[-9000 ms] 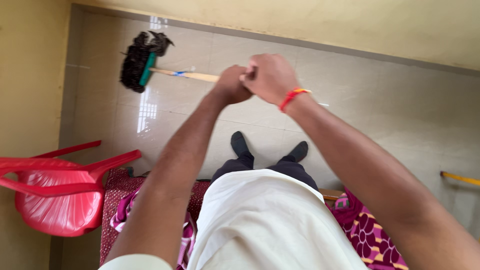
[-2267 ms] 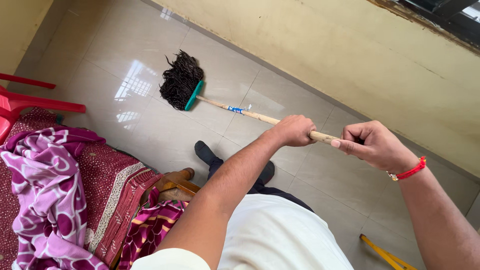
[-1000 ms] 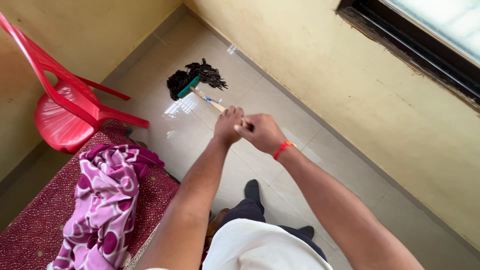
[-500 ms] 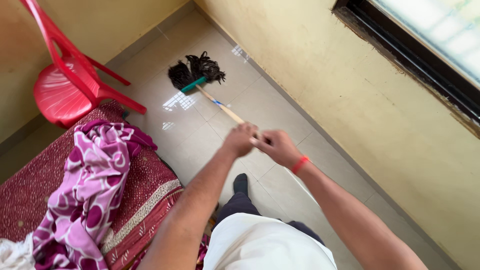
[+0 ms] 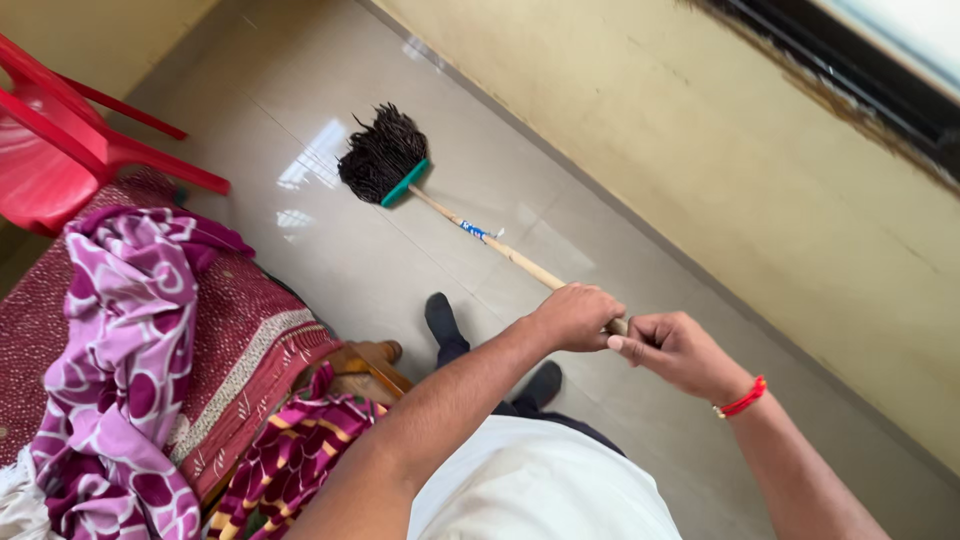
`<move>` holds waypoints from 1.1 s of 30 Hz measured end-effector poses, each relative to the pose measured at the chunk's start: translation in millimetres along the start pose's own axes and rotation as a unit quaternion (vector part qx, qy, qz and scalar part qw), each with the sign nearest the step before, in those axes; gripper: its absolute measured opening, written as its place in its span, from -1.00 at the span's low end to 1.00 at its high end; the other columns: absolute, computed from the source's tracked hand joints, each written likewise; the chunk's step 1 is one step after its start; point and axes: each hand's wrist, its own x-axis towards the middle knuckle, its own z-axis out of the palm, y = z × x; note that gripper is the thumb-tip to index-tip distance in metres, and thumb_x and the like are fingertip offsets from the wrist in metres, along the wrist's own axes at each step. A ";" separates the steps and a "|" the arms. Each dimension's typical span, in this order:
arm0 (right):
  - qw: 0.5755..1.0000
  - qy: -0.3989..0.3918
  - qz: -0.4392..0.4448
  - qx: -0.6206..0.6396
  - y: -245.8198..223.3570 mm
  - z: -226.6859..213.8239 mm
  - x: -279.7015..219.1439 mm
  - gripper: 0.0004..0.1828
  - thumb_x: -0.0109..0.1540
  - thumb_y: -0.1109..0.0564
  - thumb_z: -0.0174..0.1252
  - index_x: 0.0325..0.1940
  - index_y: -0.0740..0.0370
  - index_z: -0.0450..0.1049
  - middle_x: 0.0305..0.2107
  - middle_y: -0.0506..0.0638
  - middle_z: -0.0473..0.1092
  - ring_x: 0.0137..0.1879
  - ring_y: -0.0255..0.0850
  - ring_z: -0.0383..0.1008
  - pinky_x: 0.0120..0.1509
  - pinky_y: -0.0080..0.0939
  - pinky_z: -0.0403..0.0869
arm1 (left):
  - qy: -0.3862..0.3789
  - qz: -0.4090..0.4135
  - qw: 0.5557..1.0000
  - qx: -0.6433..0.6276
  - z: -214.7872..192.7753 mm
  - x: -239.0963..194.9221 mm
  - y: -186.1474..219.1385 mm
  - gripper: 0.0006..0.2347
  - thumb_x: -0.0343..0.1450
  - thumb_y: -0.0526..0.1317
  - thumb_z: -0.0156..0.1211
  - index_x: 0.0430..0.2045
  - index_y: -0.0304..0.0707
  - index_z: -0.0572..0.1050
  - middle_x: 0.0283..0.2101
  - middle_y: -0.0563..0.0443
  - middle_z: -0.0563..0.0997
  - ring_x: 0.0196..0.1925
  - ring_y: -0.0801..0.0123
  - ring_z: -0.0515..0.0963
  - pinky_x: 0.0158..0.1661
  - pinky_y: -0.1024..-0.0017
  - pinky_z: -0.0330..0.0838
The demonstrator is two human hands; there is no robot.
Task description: The person mops a tiled floor using a string mop, moving it back and forth across the surface. The camera is mounted on the person's head, providing a first-person view of the cleaning process.
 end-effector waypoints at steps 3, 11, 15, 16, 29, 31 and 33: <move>0.999 0.024 -0.017 0.018 1.0 -8.5 -17.7 -0.48 0.26 -0.12 0.25 -0.63 0.28 0.38 -0.72 -0.20 0.15 -0.53 -0.42 0.05 -0.49 -0.24 0.10 | 0.001 0.039 0.997 -0.061 -4.5 8.2 29.2 -0.86 0.26 -0.04 0.26 -0.56 0.01 0.66 -0.43 -0.05 0.70 -0.31 0.02 0.67 -0.28 0.12 0.53; 0.995 0.094 -0.024 0.036 -12.3 12.1 -11.8 -0.46 0.29 -0.09 0.23 -0.64 0.28 0.31 -0.73 -0.16 0.19 -0.55 -0.40 0.09 -0.47 -0.24 0.16 | -0.037 0.015 0.999 -0.004 1.1 13.5 14.9 -0.86 0.30 -0.10 0.28 -0.62 -0.07 0.65 -0.48 -0.17 0.66 -0.35 -0.05 0.65 -0.29 0.08 0.52; 0.992 0.100 -0.065 0.036 -15.6 20.5 3.9 -0.46 0.28 -0.09 0.25 -0.66 0.26 0.32 -0.75 -0.15 0.22 -0.55 -0.42 0.18 -0.45 -0.25 0.28 | -0.046 -0.004 0.999 -0.004 5.5 12.9 -5.3 -0.87 0.29 -0.11 0.29 -0.60 -0.11 0.64 -0.45 -0.18 0.66 -0.33 -0.08 0.64 -0.28 0.07 0.51; 0.991 0.104 -0.078 0.029 -17.6 22.3 10.3 -0.47 0.27 -0.10 0.25 -0.66 0.25 0.34 -0.76 -0.15 0.24 -0.55 -0.43 0.22 -0.45 -0.26 0.31 | -0.032 0.013 0.999 -0.001 5.0 13.7 -14.2 -0.88 0.27 -0.12 0.30 -0.58 -0.12 0.64 -0.43 -0.18 0.66 -0.32 -0.10 0.63 -0.29 0.05 0.51; 0.963 0.117 -0.192 -0.150 -110.7 65.4 148.2 -0.54 0.24 -0.08 0.25 -0.52 0.38 0.42 -0.65 0.27 0.29 -0.56 0.04 0.21 -0.37 0.07 0.33 | 0.151 0.024 0.988 -0.010 -71.7 -19.2 -163.9 -0.86 0.23 -0.26 0.35 -0.56 -0.32 0.50 -0.45 -0.23 0.62 -0.33 -0.18 0.59 -0.37 0.11 0.46; 0.971 0.093 -0.159 -0.150 -130.8 77.8 172.3 -0.54 0.22 -0.08 0.23 -0.53 0.37 0.43 -0.65 0.26 0.36 -0.55 0.04 0.33 -0.35 0.06 0.38 | 0.158 -0.033 0.985 -0.056 -84.2 -31.8 -192.3 -0.85 0.28 -0.27 0.32 -0.52 -0.34 0.47 -0.45 -0.22 0.61 -0.39 -0.07 0.60 -0.37 0.16 0.46; 0.973 0.089 -0.165 -0.138 -149.2 92.8 195.2 -0.58 0.19 -0.08 0.22 -0.54 0.35 0.46 -0.63 0.25 0.41 -0.52 0.04 0.40 -0.34 0.05 0.42 | 0.167 -0.064 0.982 -0.064 -96.7 -44.3 -222.7 -0.86 0.31 -0.29 0.32 -0.49 -0.36 0.46 -0.43 -0.20 0.61 -0.39 0.04 0.59 -0.36 0.21 0.46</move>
